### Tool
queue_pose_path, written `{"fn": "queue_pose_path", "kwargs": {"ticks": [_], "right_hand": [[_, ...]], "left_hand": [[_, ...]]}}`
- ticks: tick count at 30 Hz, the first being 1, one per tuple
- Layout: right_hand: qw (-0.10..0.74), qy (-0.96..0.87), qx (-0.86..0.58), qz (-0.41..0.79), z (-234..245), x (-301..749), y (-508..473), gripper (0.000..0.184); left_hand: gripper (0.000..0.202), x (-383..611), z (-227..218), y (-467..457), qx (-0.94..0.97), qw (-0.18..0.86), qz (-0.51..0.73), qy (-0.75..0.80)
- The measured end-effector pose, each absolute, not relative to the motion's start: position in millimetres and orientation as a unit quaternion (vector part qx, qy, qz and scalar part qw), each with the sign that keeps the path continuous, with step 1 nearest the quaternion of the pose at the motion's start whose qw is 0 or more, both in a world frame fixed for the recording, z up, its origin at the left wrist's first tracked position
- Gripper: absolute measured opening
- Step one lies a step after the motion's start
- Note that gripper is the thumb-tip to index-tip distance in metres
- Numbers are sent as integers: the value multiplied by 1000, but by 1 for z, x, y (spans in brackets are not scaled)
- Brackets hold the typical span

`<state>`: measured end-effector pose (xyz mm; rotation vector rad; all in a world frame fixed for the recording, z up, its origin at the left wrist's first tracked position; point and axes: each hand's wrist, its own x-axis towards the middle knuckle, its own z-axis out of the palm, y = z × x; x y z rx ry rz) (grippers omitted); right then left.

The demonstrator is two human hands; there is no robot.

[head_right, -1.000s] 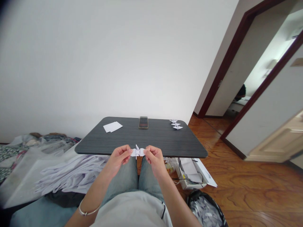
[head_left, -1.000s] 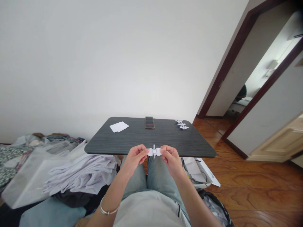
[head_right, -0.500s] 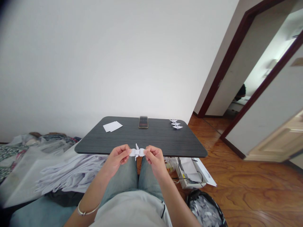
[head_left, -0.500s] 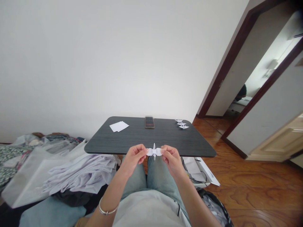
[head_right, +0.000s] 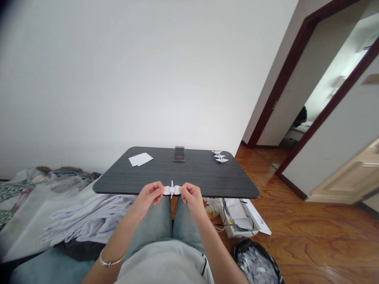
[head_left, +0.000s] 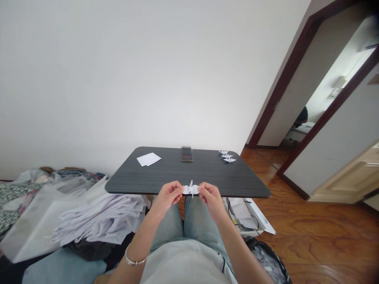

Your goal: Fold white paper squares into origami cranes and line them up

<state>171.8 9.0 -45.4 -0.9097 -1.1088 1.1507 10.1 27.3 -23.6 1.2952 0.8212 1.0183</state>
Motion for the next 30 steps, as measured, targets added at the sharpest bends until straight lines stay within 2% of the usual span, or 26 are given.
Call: {"fn": "queue_pose_path", "kwargs": {"ticks": [4,14,21,30], "right_hand": [[574,-484,-404,522,-43,170,9,29],[561,-484,-412,530,-38,170,6,31],[575,-505,-399,505,-34,170,3,31],[573,-493,-368,542,-37,173,5,33]], "left_hand": [[33,10,-22,27,565,597,438,365],[34,15,-25,25,570,604,428,356],[35,13,-23,23,560,606,441,354],[35,13,-21,23,558,609,443,348]]}}
